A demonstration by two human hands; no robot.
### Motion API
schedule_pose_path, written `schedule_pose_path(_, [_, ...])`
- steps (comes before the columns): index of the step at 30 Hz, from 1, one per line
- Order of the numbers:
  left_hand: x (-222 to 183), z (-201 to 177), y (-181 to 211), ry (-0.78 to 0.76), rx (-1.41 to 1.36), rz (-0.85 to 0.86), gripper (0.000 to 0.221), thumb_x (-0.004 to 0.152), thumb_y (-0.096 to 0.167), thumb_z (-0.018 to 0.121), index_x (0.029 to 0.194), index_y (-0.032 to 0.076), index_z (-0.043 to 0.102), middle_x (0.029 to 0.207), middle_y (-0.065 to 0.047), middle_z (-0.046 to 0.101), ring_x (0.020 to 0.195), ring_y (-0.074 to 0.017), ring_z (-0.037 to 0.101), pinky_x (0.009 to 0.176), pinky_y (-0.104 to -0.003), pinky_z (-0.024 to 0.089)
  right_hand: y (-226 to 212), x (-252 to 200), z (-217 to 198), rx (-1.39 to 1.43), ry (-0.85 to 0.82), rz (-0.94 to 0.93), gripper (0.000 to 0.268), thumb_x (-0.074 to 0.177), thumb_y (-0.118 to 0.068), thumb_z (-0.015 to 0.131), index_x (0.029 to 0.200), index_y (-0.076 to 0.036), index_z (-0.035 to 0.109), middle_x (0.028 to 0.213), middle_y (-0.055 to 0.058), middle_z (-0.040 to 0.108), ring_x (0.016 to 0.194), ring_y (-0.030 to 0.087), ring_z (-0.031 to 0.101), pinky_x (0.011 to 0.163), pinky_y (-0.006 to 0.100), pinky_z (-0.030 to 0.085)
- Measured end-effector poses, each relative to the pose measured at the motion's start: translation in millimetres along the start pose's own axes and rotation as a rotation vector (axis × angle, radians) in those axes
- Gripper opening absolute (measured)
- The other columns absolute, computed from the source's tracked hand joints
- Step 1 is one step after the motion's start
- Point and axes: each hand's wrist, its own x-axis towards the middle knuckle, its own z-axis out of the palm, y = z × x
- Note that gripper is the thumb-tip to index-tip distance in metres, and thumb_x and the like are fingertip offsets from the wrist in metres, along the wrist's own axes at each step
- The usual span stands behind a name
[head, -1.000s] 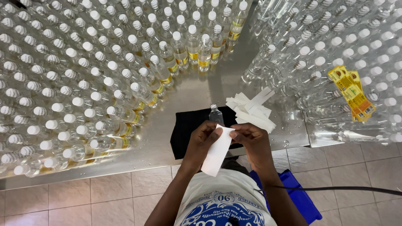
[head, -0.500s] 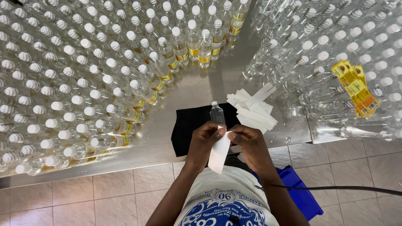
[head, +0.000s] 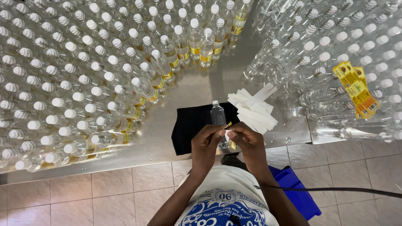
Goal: The person repeatedly picks up clear plastic bottles, peels yellow labels from a stack, and applies them to the bottles. Labeled bottles are placed back into a group on the left side of the table.
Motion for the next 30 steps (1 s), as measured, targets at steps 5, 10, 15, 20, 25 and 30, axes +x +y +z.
schedule_pose_path(5, [3,5,-25,0.007,-0.132,-0.055,0.017,0.109,0.009,0.069,0.115,0.001,0.082,0.103,-0.009,0.079,0.092,-0.0096,0.066,0.081,-0.032,0.058,8,0,0,0.016,0.029,-0.002,0.019,0.110,-0.017,0.071,0.110,0.000,0.080,0.089,0.007,0.072,0.085,0.010,0.060,0.080,0.034,0.050])
schedule_pose_path(10, [5,25,-23,0.043,-0.092,0.032,0.013,0.109,0.005,0.068,0.111,-0.002,0.079,0.100,-0.013,0.077,0.090,-0.0148,0.072,0.078,-0.033,0.061,6,-2,-12,-0.092,0.075,-0.042,0.021,0.111,-0.024,0.070,0.116,-0.006,0.080,0.099,0.009,0.078,0.096,0.015,0.067,0.087,0.042,0.053])
schedule_pose_path(15, [6,45,-30,0.003,0.067,0.089,0.019,0.108,0.014,0.070,0.122,0.005,0.079,0.108,-0.012,0.080,0.099,-0.0208,0.078,0.087,-0.040,0.065,10,1,-37,-0.183,0.130,-0.141,0.013,0.105,-0.010,0.075,0.114,-0.002,0.080,0.103,0.013,0.081,0.103,0.024,0.079,0.097,0.044,0.061])
schedule_pose_path(20, [8,68,-47,0.023,0.122,0.095,0.022,0.115,0.018,0.061,0.128,0.006,0.074,0.105,-0.014,0.075,0.097,-0.0239,0.076,0.088,-0.047,0.065,18,7,-65,-0.167,0.116,-0.174,0.012,0.102,-0.007,0.078,0.110,0.001,0.080,0.104,0.014,0.081,0.104,0.023,0.079,0.097,0.044,0.063])
schedule_pose_path(25, [16,83,-80,0.155,0.034,-0.105,0.022,0.116,0.020,0.060,0.116,0.005,0.075,0.093,-0.011,0.076,0.084,-0.0181,0.075,0.080,-0.039,0.067,45,27,-104,0.079,0.298,0.022,0.012,0.105,-0.005,0.069,0.116,-0.002,0.074,0.097,0.005,0.069,0.096,0.015,0.067,0.097,0.039,0.061])
schedule_pose_path(30, [7,81,-149,0.278,-0.456,-0.591,0.032,0.114,0.025,0.059,0.123,-0.004,0.069,0.112,-0.017,0.071,0.099,-0.0296,0.072,0.084,-0.043,0.063,19,48,-140,0.401,0.431,0.092,0.013,0.113,-0.016,0.063,0.121,-0.005,0.063,0.105,0.007,0.066,0.100,0.018,0.071,0.099,0.040,0.060])
